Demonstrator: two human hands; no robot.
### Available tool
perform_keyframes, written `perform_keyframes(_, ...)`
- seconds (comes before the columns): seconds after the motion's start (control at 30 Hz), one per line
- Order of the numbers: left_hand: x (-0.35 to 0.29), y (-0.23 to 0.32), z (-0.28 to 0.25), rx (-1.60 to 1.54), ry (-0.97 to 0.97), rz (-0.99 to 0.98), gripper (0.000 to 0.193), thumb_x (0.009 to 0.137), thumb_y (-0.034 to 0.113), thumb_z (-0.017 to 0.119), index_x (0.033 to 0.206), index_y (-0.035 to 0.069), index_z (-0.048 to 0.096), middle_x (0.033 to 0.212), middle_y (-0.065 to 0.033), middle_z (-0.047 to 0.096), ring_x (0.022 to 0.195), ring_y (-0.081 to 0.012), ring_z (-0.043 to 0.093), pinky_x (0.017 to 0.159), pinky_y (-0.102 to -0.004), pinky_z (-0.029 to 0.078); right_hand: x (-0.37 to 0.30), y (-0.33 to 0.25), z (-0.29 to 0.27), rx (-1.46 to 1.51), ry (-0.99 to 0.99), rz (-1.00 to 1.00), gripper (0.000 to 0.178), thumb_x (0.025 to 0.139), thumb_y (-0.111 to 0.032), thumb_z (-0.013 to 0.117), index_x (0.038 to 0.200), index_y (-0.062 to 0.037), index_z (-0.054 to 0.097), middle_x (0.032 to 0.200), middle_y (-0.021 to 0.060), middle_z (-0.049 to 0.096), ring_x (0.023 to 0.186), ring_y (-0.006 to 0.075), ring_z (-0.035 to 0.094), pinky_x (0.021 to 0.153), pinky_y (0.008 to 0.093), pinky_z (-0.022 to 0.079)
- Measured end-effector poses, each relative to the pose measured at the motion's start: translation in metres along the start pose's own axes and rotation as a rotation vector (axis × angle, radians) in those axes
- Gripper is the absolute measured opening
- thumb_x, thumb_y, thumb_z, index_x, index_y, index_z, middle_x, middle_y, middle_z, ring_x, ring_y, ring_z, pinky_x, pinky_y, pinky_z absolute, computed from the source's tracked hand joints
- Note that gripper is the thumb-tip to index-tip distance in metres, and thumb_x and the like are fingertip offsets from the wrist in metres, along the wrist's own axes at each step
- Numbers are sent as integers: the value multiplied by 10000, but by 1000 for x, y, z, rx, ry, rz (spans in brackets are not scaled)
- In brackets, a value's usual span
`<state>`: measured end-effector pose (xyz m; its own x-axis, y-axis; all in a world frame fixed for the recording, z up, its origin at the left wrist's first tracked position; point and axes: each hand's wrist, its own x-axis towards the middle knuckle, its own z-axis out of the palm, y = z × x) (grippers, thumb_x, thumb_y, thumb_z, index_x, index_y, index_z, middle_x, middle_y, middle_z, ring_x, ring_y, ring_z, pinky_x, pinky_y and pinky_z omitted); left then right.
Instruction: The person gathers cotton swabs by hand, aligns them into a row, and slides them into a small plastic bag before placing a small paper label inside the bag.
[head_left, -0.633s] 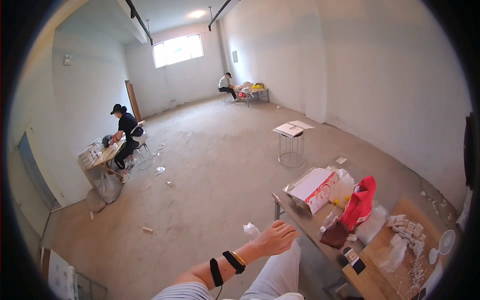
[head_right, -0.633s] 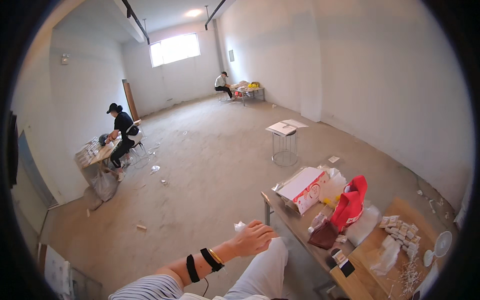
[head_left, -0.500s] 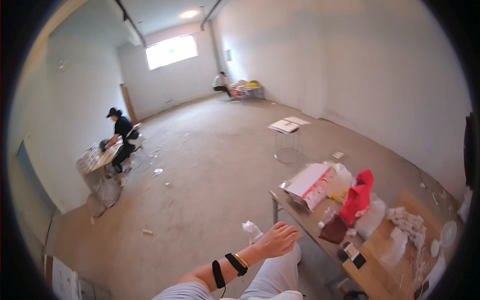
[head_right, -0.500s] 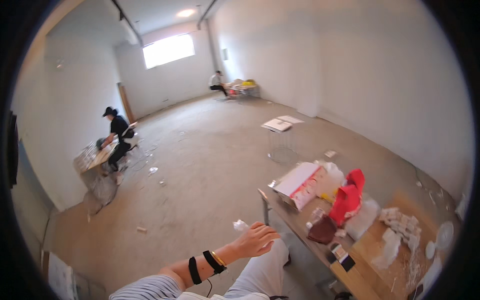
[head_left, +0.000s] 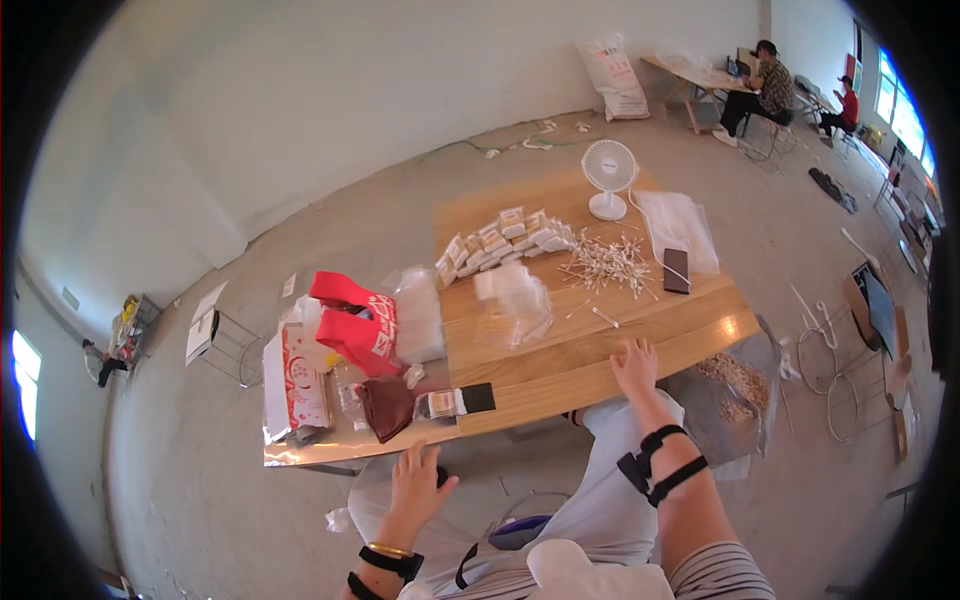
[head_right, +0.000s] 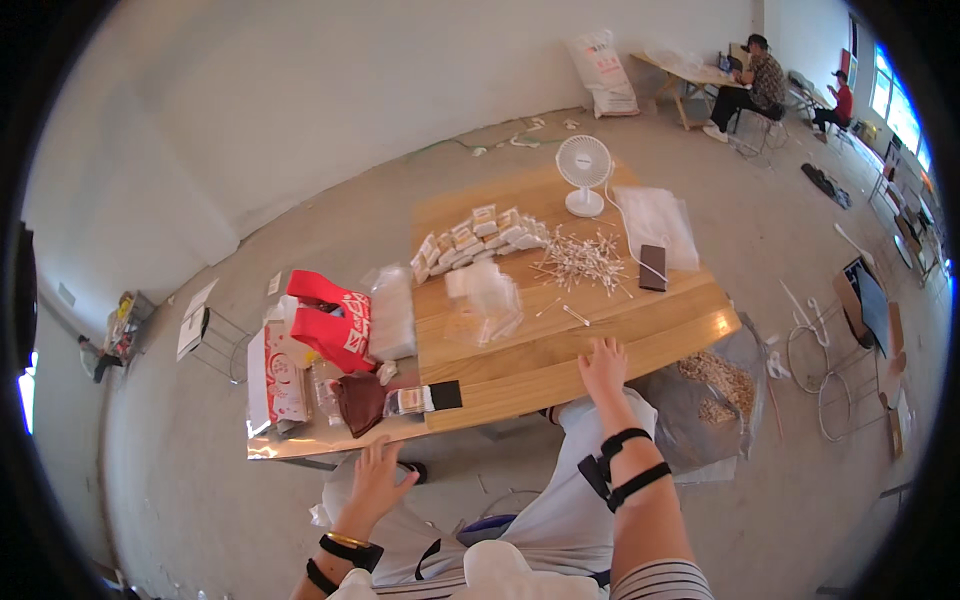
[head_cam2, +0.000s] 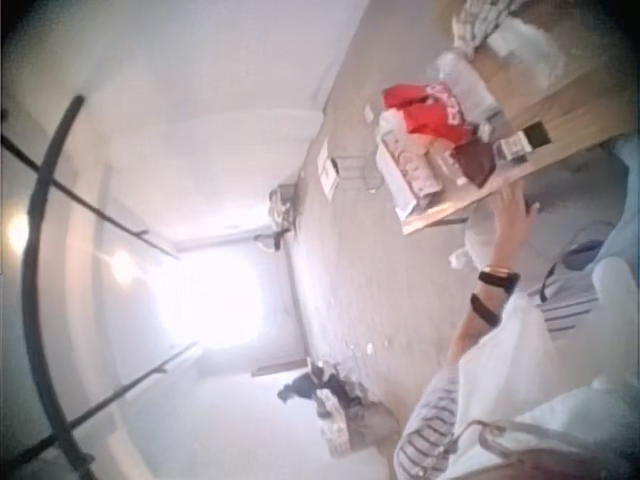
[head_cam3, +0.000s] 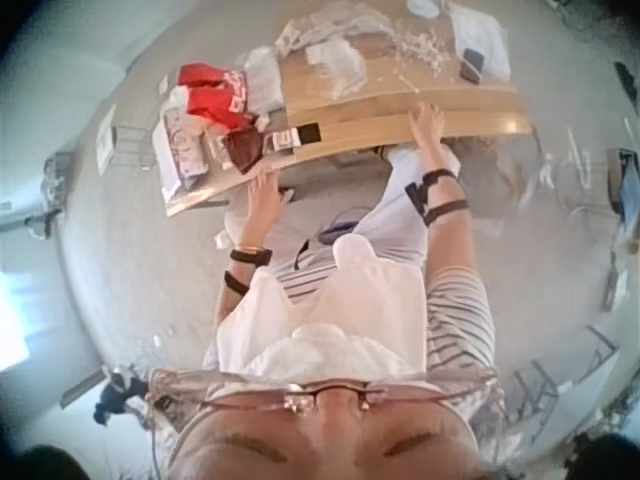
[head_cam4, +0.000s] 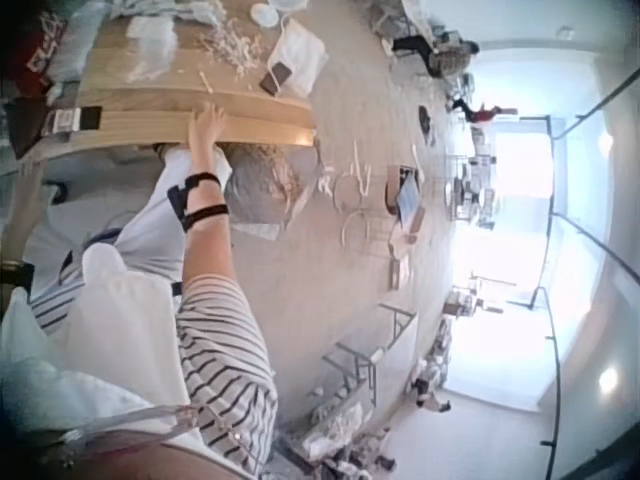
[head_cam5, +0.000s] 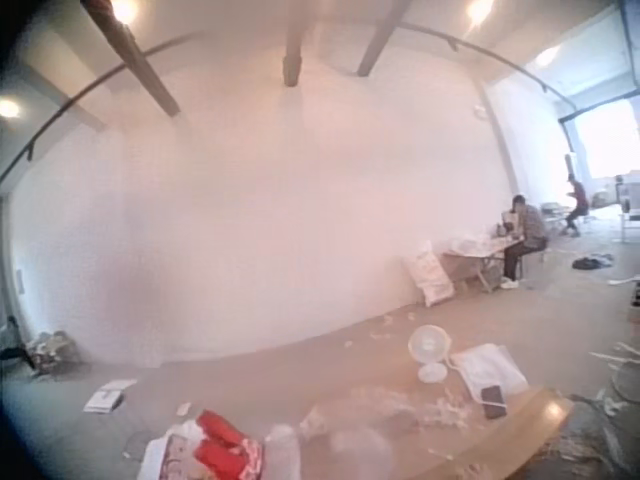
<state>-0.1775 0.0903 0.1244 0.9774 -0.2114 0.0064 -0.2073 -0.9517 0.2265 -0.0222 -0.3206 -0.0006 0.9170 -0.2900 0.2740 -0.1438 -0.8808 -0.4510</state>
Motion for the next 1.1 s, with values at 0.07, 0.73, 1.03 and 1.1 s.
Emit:
perform_keyframes(0.07,8,3,19,25,-110,29,617,846,340,730,1346,44,521,1408,-178,453,1263,-393,461,1032,-487,400,22,-2,2,16,39,4,333,783,-205,749,1079,-86,654,1140,127,611,1109,340,552,930,475,457)
perform_keyframes(0.73,177,105,101,-346,-248,276,602,915,281,643,1400,-9,436,1395,-231,461,1316,-420,426,1105,-484,352,123,-23,58,320,30,-351,64,782,-77,699,831,-107,670,960,93,586,985,322,548,856,449,455)
perform_keyframes(1.03,253,121,163,-19,-34,407,857,978,527,464,1528,-78,209,1606,-250,206,1504,-397,164,1233,-502,120,97,-43,51,414,-447,-120,170,821,-160,696,984,-113,707,973,123,628,1071,346,546,909,455,459)
perform_keyframes(1.1,254,124,168,-5,-44,417,858,979,530,457,1525,-85,212,1606,-249,210,1505,-389,169,1232,-499,128,122,-29,52,274,-282,-140,255,831,-190,703,1077,-125,684,1006,134,621,1077,352,545,911,451,460)
